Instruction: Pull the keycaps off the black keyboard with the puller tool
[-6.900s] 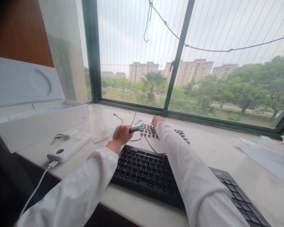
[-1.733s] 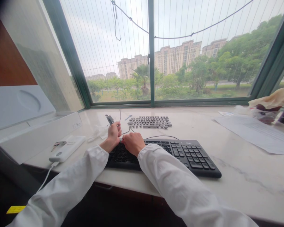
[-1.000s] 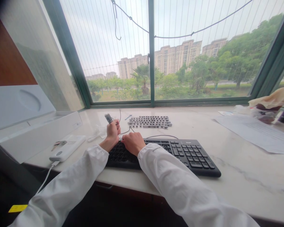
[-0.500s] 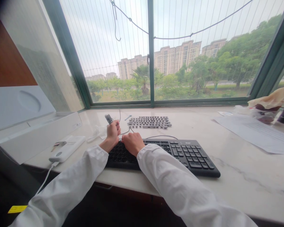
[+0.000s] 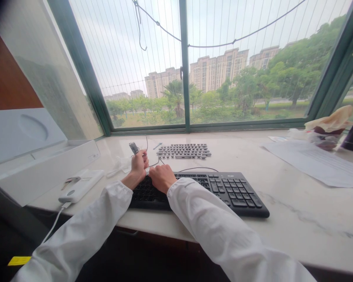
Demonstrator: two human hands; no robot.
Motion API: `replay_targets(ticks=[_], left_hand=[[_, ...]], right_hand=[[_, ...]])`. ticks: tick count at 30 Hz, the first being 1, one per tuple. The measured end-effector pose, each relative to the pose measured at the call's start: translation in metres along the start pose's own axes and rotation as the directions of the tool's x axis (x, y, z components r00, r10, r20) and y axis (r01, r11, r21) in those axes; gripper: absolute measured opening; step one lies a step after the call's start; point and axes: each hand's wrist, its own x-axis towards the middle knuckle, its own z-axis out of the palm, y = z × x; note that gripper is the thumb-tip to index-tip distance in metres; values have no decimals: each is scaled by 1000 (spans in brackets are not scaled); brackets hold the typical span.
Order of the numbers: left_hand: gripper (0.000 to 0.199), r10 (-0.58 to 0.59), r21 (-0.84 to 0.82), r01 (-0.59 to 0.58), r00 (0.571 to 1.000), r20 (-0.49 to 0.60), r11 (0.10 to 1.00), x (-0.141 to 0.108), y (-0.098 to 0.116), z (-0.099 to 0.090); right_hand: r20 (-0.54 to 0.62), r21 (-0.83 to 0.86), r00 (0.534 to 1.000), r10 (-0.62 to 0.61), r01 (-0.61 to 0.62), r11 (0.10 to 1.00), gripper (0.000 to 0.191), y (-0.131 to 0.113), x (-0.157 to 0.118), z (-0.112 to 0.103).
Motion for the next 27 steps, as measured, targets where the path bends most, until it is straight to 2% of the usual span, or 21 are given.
replay_targets(ticks=[9, 17, 20, 27], left_hand=[[23, 10, 74, -7, 999, -44, 997, -3, 2, 2], [26, 132, 82, -128, 990, -44, 988, -16, -4, 8], [25, 102, 55, -99, 993, -57, 994, -19, -4, 9], [26, -71, -65, 64, 992, -108, 996, -17, 2, 6]], right_hand=[[-33, 2, 999, -26, 26, 1000, 34, 1, 0, 2], [-21, 24, 999, -36, 37, 999, 24, 1, -2, -2], [-23, 33, 999, -31, 32, 999, 24, 2, -1, -1], [-52, 54, 999, -8, 11, 998, 25, 2, -1, 2]])
